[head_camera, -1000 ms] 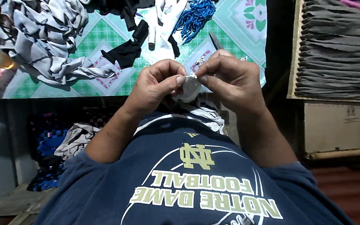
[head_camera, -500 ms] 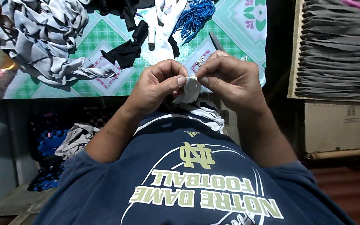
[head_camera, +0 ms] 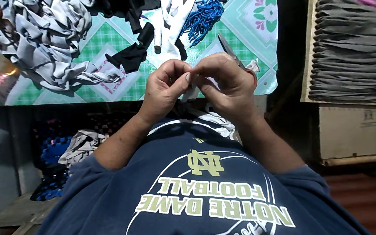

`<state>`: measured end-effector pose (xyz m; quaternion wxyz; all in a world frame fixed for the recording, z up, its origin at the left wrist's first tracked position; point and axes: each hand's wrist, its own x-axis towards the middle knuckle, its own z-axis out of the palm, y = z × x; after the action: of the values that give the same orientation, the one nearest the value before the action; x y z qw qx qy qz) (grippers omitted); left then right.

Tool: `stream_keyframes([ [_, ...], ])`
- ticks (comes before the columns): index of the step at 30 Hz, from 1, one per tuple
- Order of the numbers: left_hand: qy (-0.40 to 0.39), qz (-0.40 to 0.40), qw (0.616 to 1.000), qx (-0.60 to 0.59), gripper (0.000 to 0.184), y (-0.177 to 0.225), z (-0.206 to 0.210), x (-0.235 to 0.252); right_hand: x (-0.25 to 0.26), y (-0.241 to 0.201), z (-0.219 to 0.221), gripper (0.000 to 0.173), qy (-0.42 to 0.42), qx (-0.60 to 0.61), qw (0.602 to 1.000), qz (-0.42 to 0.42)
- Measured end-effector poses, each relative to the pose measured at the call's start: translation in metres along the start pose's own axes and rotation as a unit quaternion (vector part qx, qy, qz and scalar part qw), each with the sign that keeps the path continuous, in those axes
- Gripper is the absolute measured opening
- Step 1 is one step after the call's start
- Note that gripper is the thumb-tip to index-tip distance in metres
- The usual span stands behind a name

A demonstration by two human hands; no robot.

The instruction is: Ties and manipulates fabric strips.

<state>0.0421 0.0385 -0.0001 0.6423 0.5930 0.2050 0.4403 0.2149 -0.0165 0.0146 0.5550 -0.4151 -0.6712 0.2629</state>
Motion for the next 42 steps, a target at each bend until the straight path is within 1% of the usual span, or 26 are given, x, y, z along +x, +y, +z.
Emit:
stream_keyframes([
  [2,0.002,0.012,1.000,0.016,0.009,-0.001,0.001,-0.001,0.000,0.002,0.002,0.013,0.004,-0.070,0.997,-0.038],
  [4,0.002,0.018,1.000,0.023,0.009,-0.003,0.000,-0.001,-0.001,0.004,0.005,0.013,0.011,-0.142,0.988,-0.064],
  [8,0.003,0.043,0.998,0.052,0.009,-0.003,0.001,-0.001,-0.004,-0.002,0.010,0.008,0.029,-0.221,0.966,-0.131],
  [11,0.023,0.045,0.995,0.091,0.010,-0.005,-0.003,0.002,-0.009,-0.026,0.014,0.009,-0.003,-0.211,0.963,-0.166],
  [13,0.040,0.043,0.994,0.093,0.010,-0.008,-0.007,0.005,-0.012,-0.038,0.017,0.007,-0.036,-0.200,0.962,-0.181],
  [16,0.058,0.051,0.994,0.080,0.009,-0.014,-0.011,0.008,-0.015,-0.049,0.019,0.005,-0.093,-0.182,0.959,-0.198],
  [20,0.089,0.048,0.993,0.064,0.011,-0.020,-0.013,0.012,-0.019,-0.062,0.025,0.011,-0.173,-0.118,0.954,-0.213],
  [23,0.101,0.037,0.991,0.082,0.011,-0.023,-0.015,0.013,-0.021,-0.065,0.028,0.013,-0.206,-0.075,0.951,-0.219],
  [29,0.115,0.024,0.990,0.076,0.010,-0.028,-0.018,0.013,-0.023,-0.063,0.031,0.014,-0.244,-0.009,0.948,-0.207],
  [31,0.112,0.024,0.991,0.066,0.010,-0.028,-0.018,0.013,-0.021,-0.063,0.029,0.015,-0.244,0.006,0.952,-0.182],
  [33,0.096,0.025,0.994,0.049,0.011,-0.025,-0.019,0.013,-0.017,-0.059,0.020,0.019,-0.215,-0.009,0.968,-0.125],
  [34,0.083,0.026,0.995,0.040,0.012,-0.023,-0.018,0.012,-0.014,-0.053,0.013,0.022,-0.185,-0.020,0.978,-0.090],
  [37,0.049,0.027,0.998,0.005,0.013,-0.016,-0.016,0.008,0.000,-0.019,-0.007,0.029,-0.077,-0.030,0.997,0.002],
  [38,0.043,0.026,0.999,-0.003,0.014,-0.014,-0.015,0.008,0.003,-0.009,-0.012,0.032,-0.059,-0.039,0.997,0.028],
  [40,0.034,0.026,0.999,-0.008,0.014,-0.011,-0.013,0.007,0.004,0.003,-0.016,0.032,-0.049,-0.049,0.996,0.054],
  [42,0.029,0.030,0.999,-0.002,0.014,-0.010,-0.012,0.007,0.002,0.006,-0.015,0.029,-0.052,-0.068,0.995,0.051],
])
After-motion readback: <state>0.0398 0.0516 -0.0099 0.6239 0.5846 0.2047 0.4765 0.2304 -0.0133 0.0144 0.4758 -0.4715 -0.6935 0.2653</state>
